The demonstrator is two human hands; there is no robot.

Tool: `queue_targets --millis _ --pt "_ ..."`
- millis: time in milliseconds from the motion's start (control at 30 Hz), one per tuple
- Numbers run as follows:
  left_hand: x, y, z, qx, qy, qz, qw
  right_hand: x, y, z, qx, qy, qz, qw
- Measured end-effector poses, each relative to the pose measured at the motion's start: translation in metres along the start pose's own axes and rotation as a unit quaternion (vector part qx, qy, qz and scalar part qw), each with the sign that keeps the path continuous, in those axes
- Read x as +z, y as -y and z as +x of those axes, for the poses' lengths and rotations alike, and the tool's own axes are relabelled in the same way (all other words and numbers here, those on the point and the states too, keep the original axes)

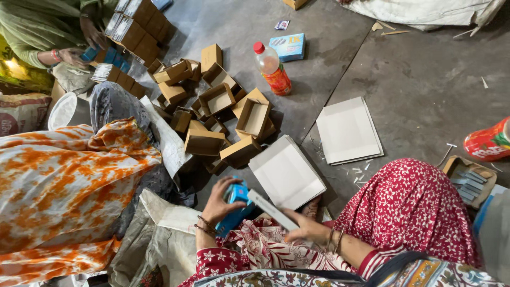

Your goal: The person sits on the floor and uses a stapler to attach a blue product box to a white cardboard base. They repeatedly pick up boxes, staple them, and place the finished units aside.

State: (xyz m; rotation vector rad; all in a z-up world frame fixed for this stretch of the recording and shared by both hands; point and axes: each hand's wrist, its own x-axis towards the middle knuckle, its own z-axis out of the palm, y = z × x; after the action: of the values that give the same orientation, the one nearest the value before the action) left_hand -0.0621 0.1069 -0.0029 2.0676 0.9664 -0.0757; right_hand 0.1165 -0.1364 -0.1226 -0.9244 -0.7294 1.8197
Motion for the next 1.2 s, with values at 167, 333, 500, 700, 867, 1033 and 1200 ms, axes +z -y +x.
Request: queue_targets --millis 167,333,500,700,867,1033,1200 --pt "0.051 0.034 0.033 -0.047 -0.138 0.32 0.936 -0.046 0.032 0.042 0.031 -0.333 -0.162 0.928" --pt "0.163 0.032 0.076 -0.081 -0.111 0.211 0.968 -0.081 0.038 0.07 0.035 -0.434 -0.225 0.872" --pt "0.211 0.0 0.078 -0.183 -0.169 0.173 0.953 -0.094 0.02 0.081 0.014 -0.443 -0.262 0.857" --pt "0.214 -0.025 0.075 -0.038 -0.225 0.279 0.933 -0.104 0.007 0.091 0.008 -0.447 -0.289 0.847" --pt "0.209 -0.037 0.085 -0.011 -0.349 -0.086 0.933 -0.105 0.016 0.084 -0.025 -0.457 -0.217 0.862" --pt "0.176 -0.02 0.118 -0.18 -0.386 -0.156 0.891 -0.088 0.042 0.066 -0.036 -0.445 -0.116 0.887" --pt "0.165 0.01 0.121 -0.226 -0.275 -0.033 0.934 -0.08 0.053 0.055 -0.011 -0.451 -0.132 0.883"
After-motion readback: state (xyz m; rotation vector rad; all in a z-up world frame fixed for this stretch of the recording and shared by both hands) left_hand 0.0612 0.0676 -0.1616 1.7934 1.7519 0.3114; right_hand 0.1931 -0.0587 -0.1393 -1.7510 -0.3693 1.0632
